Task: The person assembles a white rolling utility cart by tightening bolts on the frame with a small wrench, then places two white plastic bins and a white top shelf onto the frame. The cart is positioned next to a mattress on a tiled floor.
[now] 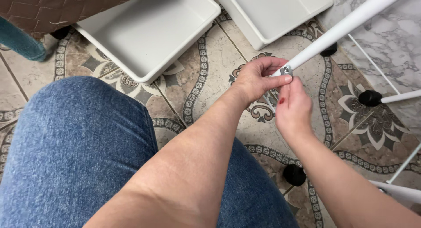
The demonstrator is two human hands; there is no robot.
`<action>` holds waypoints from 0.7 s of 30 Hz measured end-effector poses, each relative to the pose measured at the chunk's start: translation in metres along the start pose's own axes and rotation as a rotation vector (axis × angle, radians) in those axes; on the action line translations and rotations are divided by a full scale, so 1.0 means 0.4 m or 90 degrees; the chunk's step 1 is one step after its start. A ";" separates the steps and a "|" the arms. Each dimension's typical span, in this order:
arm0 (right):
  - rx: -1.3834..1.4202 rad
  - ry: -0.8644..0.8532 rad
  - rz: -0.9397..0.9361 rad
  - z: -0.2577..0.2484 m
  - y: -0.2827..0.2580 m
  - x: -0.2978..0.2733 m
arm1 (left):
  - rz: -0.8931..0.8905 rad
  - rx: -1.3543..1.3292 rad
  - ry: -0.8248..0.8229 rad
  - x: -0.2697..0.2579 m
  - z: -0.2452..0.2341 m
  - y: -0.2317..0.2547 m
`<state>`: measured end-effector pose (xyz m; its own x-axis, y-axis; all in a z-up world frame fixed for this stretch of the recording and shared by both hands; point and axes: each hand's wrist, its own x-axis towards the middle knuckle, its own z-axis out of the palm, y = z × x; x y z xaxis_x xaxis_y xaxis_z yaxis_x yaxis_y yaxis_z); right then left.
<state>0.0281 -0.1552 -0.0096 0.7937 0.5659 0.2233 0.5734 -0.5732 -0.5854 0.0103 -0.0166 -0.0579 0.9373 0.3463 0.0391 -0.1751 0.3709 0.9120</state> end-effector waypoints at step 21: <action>-0.105 -0.064 0.001 -0.030 -0.005 0.045 | -0.067 0.035 0.035 0.014 0.005 -0.009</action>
<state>0.0437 -0.1509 0.0052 0.7756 0.6158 0.1387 0.6035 -0.6591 -0.4488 0.0168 -0.0178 -0.0601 0.9313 0.3555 -0.0795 -0.0584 0.3611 0.9307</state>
